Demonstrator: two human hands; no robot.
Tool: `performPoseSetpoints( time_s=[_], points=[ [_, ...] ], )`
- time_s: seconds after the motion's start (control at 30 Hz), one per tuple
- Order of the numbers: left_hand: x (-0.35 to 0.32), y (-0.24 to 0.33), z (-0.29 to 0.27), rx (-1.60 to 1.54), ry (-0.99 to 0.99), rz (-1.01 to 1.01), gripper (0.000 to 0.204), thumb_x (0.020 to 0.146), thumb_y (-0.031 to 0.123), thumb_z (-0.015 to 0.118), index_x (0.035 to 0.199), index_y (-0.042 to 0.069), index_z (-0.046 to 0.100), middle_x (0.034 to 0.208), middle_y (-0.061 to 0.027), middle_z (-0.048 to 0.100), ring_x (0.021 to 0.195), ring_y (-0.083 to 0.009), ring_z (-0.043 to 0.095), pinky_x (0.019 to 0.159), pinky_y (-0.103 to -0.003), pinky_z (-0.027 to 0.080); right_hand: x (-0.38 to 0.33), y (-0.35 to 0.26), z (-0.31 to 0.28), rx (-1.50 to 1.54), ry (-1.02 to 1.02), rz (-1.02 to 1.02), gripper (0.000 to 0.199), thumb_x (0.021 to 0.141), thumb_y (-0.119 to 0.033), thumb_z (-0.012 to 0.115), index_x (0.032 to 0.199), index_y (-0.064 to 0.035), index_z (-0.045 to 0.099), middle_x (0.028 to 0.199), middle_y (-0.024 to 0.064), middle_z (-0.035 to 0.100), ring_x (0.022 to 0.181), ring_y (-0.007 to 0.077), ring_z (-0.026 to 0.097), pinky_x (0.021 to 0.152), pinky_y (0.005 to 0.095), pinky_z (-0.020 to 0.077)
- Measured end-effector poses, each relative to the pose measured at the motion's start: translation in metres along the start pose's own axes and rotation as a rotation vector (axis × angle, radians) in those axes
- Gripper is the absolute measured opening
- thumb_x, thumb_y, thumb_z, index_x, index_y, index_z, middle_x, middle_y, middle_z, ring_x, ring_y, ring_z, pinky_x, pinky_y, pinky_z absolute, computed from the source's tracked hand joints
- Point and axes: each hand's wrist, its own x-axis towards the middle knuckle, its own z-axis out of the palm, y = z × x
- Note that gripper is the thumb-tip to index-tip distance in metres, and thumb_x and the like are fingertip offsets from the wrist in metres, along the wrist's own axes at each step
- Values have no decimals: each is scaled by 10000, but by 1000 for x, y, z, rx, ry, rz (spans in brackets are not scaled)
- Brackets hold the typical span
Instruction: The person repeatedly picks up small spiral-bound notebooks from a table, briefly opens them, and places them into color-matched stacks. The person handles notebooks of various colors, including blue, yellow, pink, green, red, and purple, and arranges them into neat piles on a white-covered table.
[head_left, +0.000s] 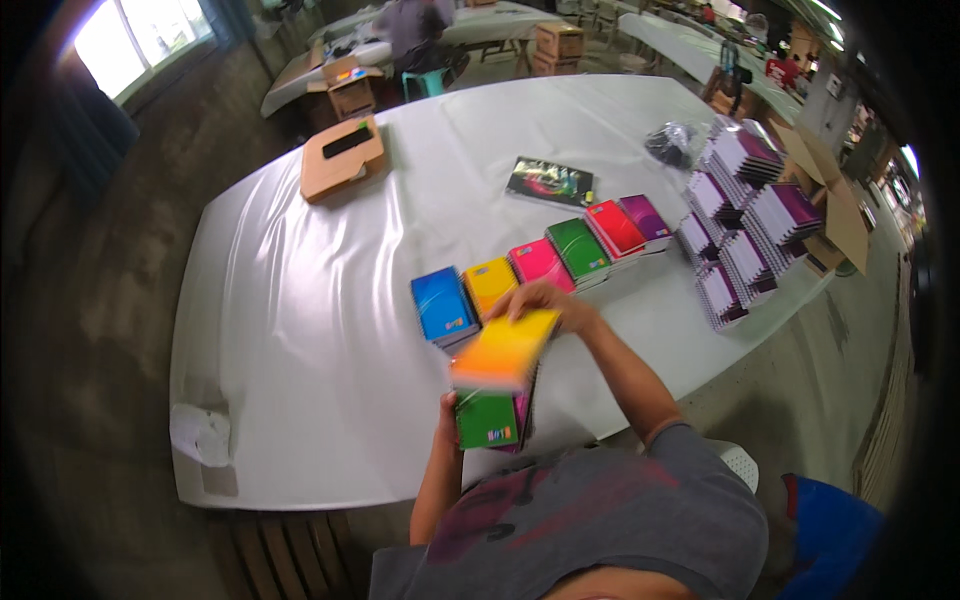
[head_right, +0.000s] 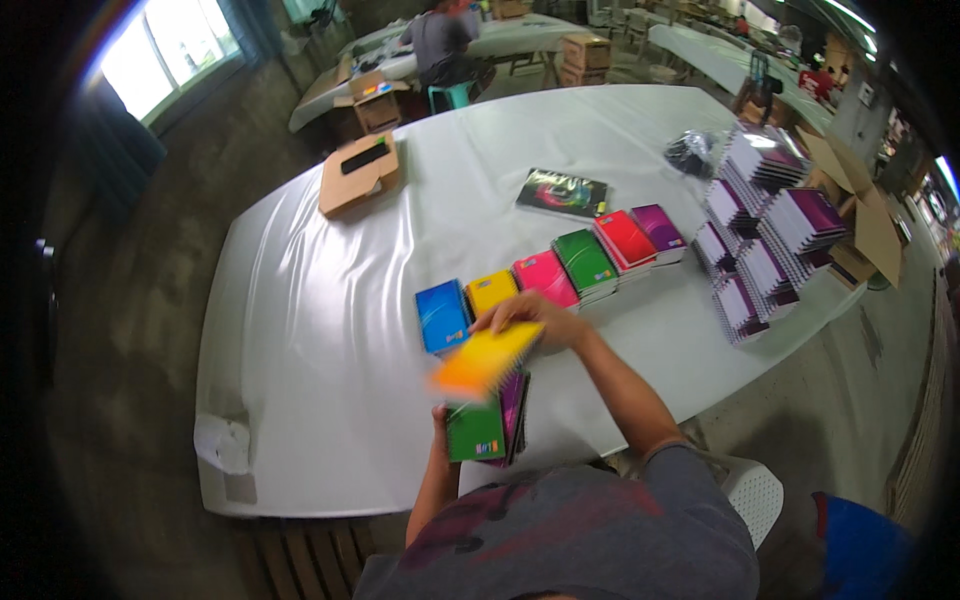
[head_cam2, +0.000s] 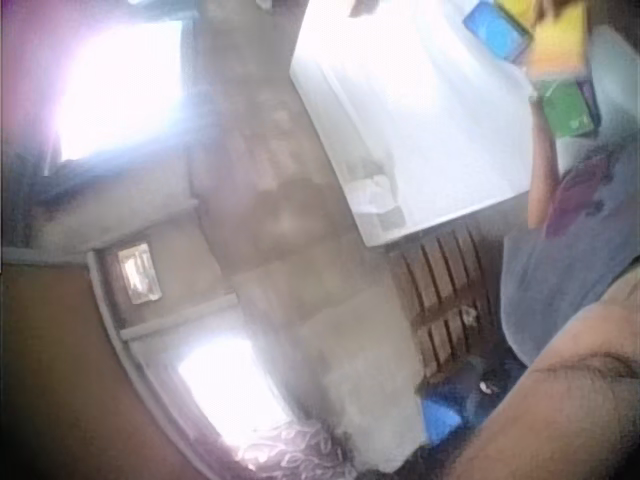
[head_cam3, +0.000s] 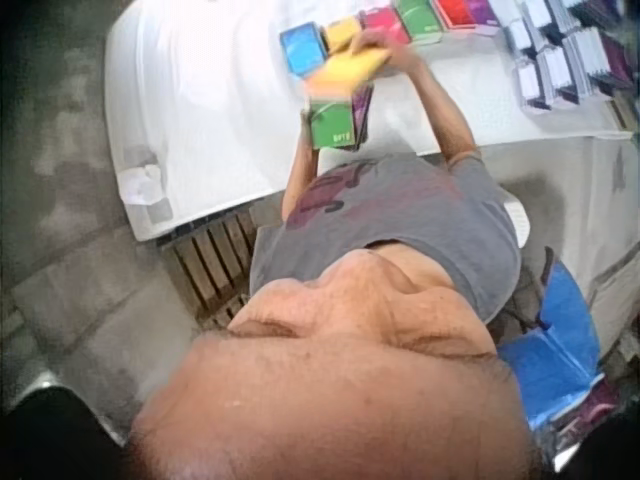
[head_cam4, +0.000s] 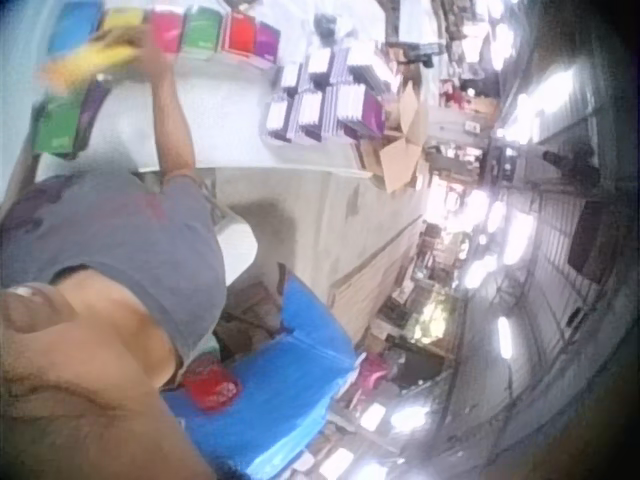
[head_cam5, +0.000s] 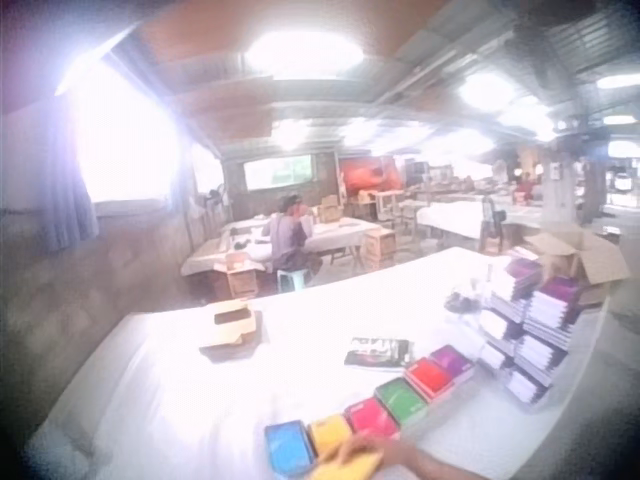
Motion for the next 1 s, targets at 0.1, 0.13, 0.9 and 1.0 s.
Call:
performPoseSetpoints(
  time_s=[0.1,0.13,0.9,1.0],
  points=[
    [7,-13,12,-54,62,-116,593,651,297,618,1161,13,517,1060,-154,602,926,-295,593,826,-405,489,9,4,18,-137,-305,200,125,774,-45,628,889,-56,678,1172,123,576,1192,253,451,1011,383,326],
    [7,-17,18,-38,65,-161,599,646,296,620,1163,12,515,1064,-157,600,930,-300,590,830,-409,485,9,-2,23,-268,-366,282,145,781,-42,617,912,-50,680,1199,120,563,1227,256,417,1027,375,303],
    [45,-146,95,866,350,481,664,572,252,689,1164,12,507,1087,-157,586,942,-318,570,870,-413,449,-201,-30,-249,-1447,624,535,277,715,-70,619,990,-73,658,973,106,651,913,267,611,828,337,471],
    [56,-154,102,924,324,468,666,571,249,692,1165,12,505,1089,-156,585,945,-316,569,871,-412,448,-199,-46,-251,-1266,721,502,283,664,-88,688,947,-106,686,849,110,666,801,257,648,754,347,502]
  ],
)
